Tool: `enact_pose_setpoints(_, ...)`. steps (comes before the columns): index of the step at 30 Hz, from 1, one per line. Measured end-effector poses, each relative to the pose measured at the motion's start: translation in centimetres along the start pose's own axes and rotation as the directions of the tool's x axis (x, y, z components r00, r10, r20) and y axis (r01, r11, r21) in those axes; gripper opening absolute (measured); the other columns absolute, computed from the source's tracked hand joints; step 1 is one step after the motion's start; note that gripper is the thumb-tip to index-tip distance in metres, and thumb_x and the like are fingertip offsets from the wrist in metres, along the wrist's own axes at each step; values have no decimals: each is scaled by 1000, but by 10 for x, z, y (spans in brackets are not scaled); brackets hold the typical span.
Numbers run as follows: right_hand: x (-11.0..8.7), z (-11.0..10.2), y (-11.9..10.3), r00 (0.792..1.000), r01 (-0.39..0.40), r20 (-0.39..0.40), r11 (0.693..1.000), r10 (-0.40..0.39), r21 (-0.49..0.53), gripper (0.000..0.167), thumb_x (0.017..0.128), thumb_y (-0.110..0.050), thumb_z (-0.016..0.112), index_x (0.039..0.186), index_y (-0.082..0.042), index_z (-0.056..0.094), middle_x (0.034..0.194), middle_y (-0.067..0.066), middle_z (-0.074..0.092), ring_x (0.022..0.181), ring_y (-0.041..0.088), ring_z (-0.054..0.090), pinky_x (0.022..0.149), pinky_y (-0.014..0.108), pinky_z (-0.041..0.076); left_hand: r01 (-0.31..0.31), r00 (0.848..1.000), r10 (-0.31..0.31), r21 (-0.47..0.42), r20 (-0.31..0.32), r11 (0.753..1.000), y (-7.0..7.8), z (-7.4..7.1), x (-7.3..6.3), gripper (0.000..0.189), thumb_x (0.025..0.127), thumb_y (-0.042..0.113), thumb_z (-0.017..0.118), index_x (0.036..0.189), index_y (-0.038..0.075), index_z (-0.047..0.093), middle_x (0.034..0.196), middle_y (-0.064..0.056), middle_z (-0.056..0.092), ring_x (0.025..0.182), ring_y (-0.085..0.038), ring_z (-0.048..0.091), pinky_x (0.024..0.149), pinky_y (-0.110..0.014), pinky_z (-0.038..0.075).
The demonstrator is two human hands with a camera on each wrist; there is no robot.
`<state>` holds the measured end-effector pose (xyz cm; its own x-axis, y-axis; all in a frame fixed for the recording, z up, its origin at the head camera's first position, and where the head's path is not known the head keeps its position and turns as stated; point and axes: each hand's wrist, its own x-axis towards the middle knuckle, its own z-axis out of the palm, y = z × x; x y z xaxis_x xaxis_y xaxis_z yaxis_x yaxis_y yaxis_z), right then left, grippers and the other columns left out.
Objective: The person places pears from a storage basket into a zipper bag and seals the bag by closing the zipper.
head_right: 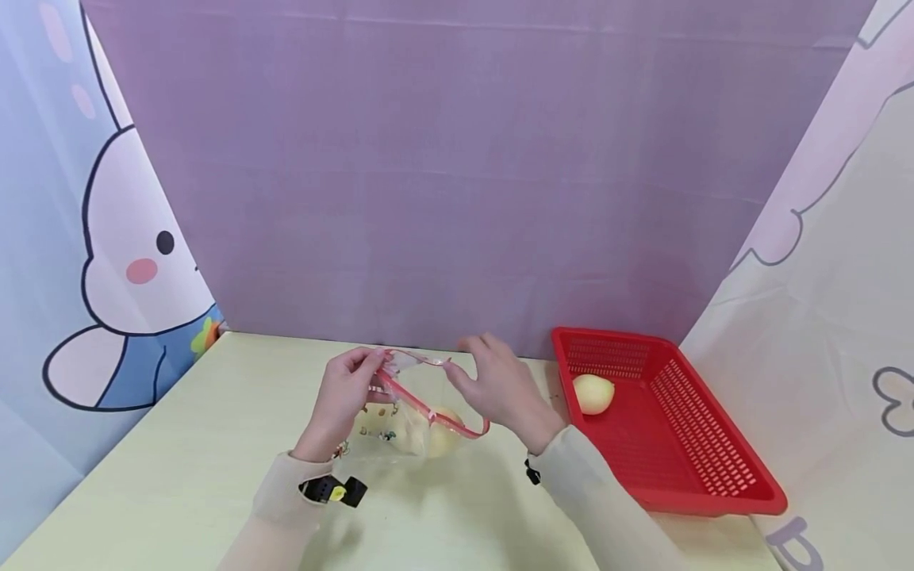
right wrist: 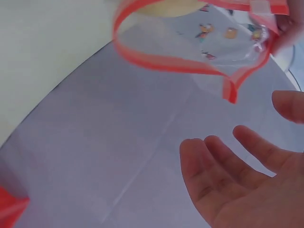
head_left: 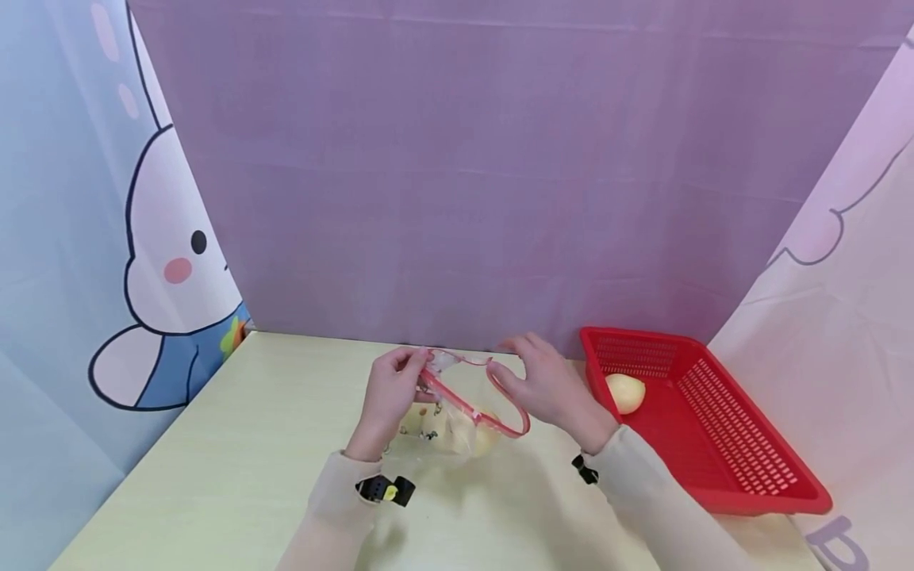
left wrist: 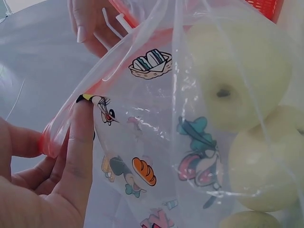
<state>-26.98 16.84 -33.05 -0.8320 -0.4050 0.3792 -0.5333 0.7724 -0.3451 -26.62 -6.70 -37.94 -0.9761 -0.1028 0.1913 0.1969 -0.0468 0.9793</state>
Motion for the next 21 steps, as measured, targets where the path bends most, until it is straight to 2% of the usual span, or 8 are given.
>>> enact_pose_setpoints(6, 3, -9, 10, 998, -28, 48, 988, 36, -149, 45, 96, -37, 67, 132, -9, 62, 131, 12, 60, 118, 33, 58, 93, 54, 57, -6, 1000, 6, 0, 7, 1000, -1, 0, 1, 27, 107, 17, 56, 112, -6, 68, 85, -12, 61, 63, -18, 63, 58, -32, 64)
enact_pose_setpoints(13, 2, -16, 34, 991, -42, 113, 959, 76, -279, 62, 90, -40, 75, 140, -9, 56, 138, 17, 56, 124, 38, 54, 98, 59, 54, -12, 1000, 12, -12, 18, 1000, -4, 0, 1, 27, 107, 17, 55, 110, -7, 69, 84, -12, 60, 64, -18, 63, 59, -34, 64)
enact_pose_setpoints(21, 0, -23, 63, 966, -92, 196, 937, 166, -338, 82, 85, -53, 74, 150, -11, 47, 150, 21, 45, 135, 45, 43, 101, 69, 48, -31, 999, 31, -13, 22, 999, -6, -1, 2, 28, 107, 17, 55, 109, -7, 69, 82, -13, 60, 64, -19, 63, 58, -35, 64)
